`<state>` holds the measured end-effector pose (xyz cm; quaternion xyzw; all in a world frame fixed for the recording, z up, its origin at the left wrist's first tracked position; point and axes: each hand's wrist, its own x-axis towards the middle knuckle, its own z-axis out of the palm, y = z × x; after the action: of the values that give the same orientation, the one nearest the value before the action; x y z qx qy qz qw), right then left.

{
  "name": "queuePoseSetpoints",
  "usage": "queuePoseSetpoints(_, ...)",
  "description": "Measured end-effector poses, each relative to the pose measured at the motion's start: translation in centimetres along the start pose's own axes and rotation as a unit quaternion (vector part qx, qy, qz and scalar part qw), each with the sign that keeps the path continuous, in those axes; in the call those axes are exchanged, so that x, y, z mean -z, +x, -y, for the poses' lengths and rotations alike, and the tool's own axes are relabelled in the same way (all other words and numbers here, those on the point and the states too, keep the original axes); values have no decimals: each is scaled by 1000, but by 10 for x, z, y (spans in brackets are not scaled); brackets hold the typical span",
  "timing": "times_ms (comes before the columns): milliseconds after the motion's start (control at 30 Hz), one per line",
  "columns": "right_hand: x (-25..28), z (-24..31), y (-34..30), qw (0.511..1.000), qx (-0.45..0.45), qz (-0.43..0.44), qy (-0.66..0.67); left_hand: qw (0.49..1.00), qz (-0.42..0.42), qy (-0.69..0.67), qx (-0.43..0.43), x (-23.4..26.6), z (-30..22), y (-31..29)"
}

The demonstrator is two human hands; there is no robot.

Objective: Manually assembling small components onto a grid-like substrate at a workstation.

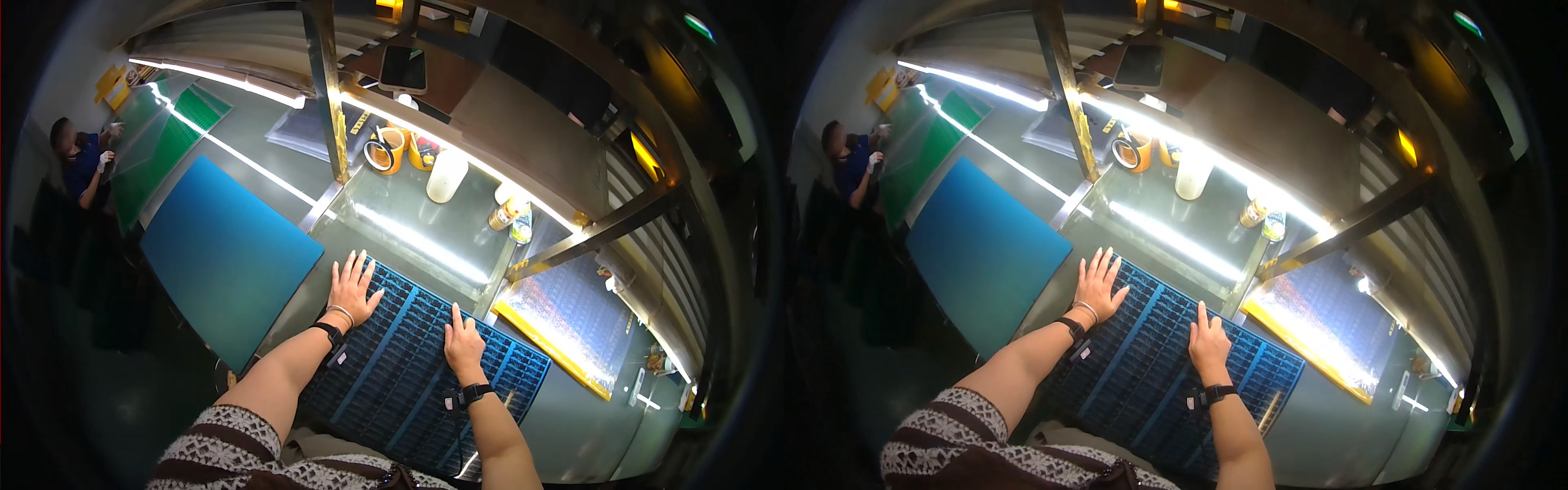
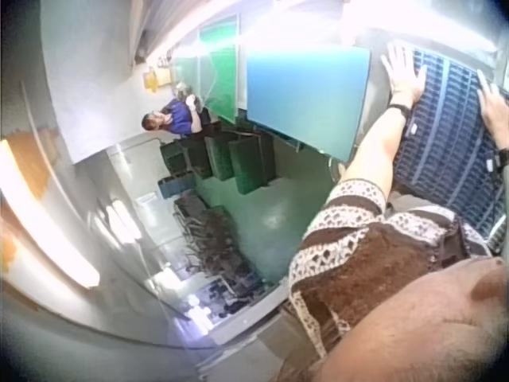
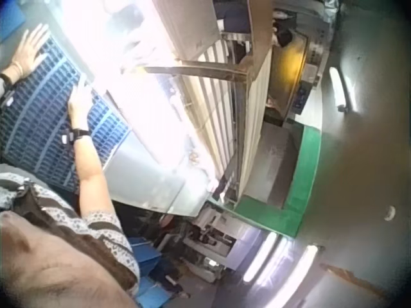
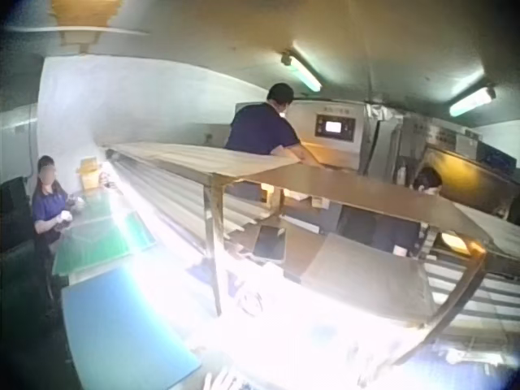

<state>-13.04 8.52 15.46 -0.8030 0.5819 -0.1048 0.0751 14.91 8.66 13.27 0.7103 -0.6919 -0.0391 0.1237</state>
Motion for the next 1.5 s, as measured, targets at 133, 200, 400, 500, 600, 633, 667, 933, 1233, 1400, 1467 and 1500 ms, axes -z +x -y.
queuePoseSetpoints(133, 1, 1, -2, 1000, -18, 0, -12, 1000, 2, 5, -7, -5, -2, -2)
queuePoseSetpoints(200, 0, 4, -3, 1000, -26, -4, -16, 1000, 5, 7, -9, -7, -2, -2)
queuePoseSetpoints(400, -1, 7, 1, 996, -89, -3, 10, 1000, -4, -10, -24, -9, 3, 3)
queuePoseSetpoints(500, 4, 2, 12, 990, -131, 38, 40, 999, -12, -19, -27, -6, 5, 4)
queuePoseSetpoints(600, -14, -35, 35, 982, -64, -102, 144, 999, -14, -18, -34, -9, 2, 5)
queuePoseSetpoints(633, 0, -28, 54, 972, -107, -90, 189, 1000, -1, -13, -24, -8, 6, 4)
queuePoseSetpoints(667, 4, -35, 73, 971, -91, -125, 184, 999, -6, -20, -26, -6, 4, 5)
queuePoseSetpoints(933, -16, -99, 203, 936, -254, -207, 125, 999, -4, -38, -33, 0, -2, 5)
queuePoseSetpoints(1233, -2, -93, 238, 901, -390, -150, 119, 999, -4, -30, -32, 1, 2, 6)
queuePoseSetpoints(1400, -21, -93, 242, 903, -379, -171, 111, 1000, 1, -20, -21, 3, 6, -3)
queuePoseSetpoints(1467, -49, -129, 233, 894, -386, -214, 79, 998, 0, -30, -49, 2, -1, 2)
queuePoseSetpoints(1500, -67, -178, 223, 849, -414, -260, 201, 995, -14, -38, -86, 1, -13, 14)
